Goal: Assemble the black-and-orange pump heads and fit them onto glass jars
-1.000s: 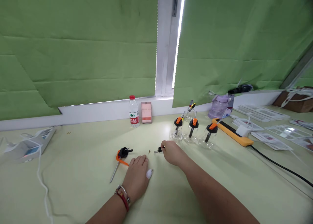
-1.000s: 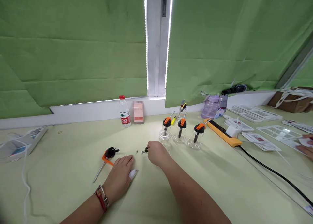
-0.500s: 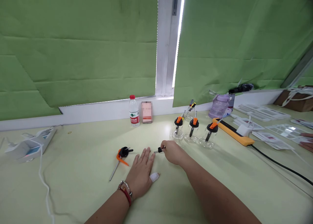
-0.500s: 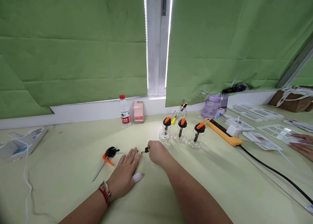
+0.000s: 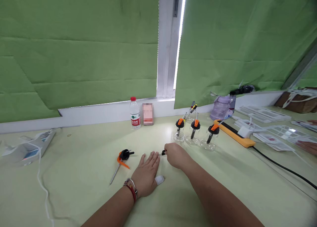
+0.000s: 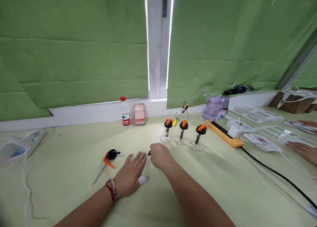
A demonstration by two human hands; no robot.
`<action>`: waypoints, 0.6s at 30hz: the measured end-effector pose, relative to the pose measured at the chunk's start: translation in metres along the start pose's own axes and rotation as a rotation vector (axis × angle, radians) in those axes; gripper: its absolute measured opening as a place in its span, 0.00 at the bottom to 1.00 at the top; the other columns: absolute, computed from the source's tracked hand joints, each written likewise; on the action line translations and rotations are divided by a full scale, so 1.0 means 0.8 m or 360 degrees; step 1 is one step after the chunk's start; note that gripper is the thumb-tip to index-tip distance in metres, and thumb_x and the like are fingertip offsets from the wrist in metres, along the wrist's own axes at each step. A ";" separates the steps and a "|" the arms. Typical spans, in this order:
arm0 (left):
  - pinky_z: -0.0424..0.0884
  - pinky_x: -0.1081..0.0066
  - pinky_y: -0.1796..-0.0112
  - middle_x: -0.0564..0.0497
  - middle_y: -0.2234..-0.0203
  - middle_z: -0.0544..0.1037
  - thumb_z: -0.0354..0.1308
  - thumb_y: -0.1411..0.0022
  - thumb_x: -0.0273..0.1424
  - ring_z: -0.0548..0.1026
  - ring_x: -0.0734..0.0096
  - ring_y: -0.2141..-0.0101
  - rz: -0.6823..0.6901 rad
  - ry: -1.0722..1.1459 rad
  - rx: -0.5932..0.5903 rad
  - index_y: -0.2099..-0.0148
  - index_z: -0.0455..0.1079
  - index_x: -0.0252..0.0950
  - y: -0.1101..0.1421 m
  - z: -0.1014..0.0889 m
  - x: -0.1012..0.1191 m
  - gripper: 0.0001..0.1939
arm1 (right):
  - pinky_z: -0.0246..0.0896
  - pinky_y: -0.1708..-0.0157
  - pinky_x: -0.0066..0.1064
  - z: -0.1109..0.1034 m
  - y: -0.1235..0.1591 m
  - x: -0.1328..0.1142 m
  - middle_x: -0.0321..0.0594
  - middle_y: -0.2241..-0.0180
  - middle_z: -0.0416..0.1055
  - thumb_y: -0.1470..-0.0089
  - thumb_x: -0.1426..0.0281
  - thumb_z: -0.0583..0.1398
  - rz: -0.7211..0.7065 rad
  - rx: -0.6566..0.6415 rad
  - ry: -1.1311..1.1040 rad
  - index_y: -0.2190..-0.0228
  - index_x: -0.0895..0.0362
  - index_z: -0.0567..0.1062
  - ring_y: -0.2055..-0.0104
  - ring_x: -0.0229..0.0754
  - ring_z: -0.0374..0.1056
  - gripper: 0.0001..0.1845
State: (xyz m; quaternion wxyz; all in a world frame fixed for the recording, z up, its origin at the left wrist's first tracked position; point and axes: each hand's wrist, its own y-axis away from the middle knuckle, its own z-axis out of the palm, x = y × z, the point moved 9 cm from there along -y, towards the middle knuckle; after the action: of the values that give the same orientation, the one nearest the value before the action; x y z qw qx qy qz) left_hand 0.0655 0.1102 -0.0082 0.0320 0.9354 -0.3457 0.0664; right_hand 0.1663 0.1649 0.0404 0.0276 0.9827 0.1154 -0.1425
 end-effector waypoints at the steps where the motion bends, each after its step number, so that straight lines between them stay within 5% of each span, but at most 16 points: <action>1: 0.36 0.46 0.41 0.42 0.35 0.39 0.33 0.36 0.50 0.39 0.55 0.36 -0.0007 -0.0001 -0.0013 0.32 0.37 0.33 -0.001 0.001 -0.001 0.37 | 0.51 0.72 0.28 -0.003 0.002 -0.001 0.49 0.66 0.73 0.45 0.73 0.53 0.0003 -0.0001 0.0029 0.68 0.60 0.74 0.65 0.44 0.69 0.09; 10: 0.39 0.46 0.41 0.40 0.35 0.41 0.37 0.37 0.50 0.41 0.55 0.36 -0.0005 0.0061 0.0089 0.33 0.41 0.34 0.001 -0.005 -0.004 0.37 | 0.49 0.72 0.28 0.001 0.010 -0.013 0.43 0.66 0.74 0.49 0.71 0.58 -0.0141 -0.0134 0.0076 0.66 0.56 0.74 0.64 0.43 0.69 0.07; 18: 0.47 0.50 0.43 0.41 0.38 0.57 0.43 0.36 0.30 0.53 0.60 0.38 -0.0066 -0.0011 0.0612 0.43 0.58 0.36 0.023 -0.053 -0.013 0.19 | 0.49 0.70 0.28 0.021 0.008 -0.031 0.41 0.67 0.72 0.54 0.74 0.61 -0.0321 -0.0080 0.0008 0.71 0.57 0.75 0.63 0.43 0.65 0.05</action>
State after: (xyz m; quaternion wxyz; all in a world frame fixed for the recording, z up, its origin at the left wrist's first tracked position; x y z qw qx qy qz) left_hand 0.0418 0.1075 0.0326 -0.1472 0.9314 -0.3075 0.1274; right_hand 0.1399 0.1517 0.0317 0.0375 0.9653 0.2175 -0.1393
